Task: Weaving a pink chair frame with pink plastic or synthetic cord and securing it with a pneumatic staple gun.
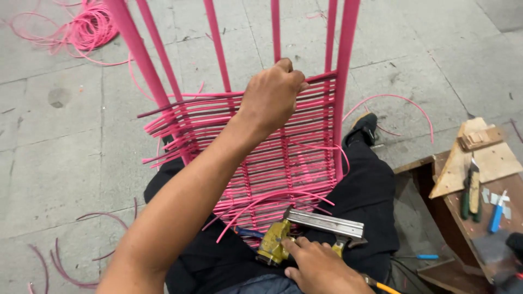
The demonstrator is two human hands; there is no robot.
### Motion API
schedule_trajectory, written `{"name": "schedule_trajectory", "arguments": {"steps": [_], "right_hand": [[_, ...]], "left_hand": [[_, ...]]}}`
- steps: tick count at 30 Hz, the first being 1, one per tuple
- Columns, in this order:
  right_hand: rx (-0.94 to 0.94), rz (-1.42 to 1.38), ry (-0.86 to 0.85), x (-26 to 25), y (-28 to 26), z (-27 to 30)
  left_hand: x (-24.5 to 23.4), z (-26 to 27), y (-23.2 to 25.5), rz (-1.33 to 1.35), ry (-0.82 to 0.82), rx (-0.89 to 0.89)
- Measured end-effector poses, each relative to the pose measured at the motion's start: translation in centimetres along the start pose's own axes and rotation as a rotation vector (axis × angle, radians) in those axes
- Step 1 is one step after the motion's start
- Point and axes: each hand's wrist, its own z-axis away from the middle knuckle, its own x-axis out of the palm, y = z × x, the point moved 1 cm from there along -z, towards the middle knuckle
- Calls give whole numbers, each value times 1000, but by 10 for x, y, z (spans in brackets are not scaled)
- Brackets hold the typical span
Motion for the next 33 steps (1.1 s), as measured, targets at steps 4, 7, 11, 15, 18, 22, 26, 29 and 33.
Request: {"name": "schedule_trajectory", "arguments": {"steps": [4, 7, 11, 15, 18, 22, 26, 29, 33], "right_hand": [[-149, 94, 180, 3, 16, -6], [-248, 135, 349, -21, 15, 2], [-116, 65, 281, -59, 3, 16], [-53, 53, 242, -62, 5, 18], [-105, 34, 262, -61, 3, 16], [-227, -35, 385, -71, 6, 2], [-340, -479, 602, -115, 2, -30], [-382, -887, 753, -149, 12, -83], [-522, -1482, 912, -186, 10, -130]], "left_hand": [[-2, 7, -4, 44, 56, 8], [0, 8, -7, 6, 48, 32], [-7, 11, -8, 4, 33, 13], [-12, 19, -10, -19, 65, 20], [-20, 27, -17, 6, 60, -4], [-33, 38, -29, -14, 128, 46], [-45, 44, -33, 97, 153, 27], [-50, 43, -31, 147, 134, -10], [-51, 45, -36, 134, 114, -60]]}}
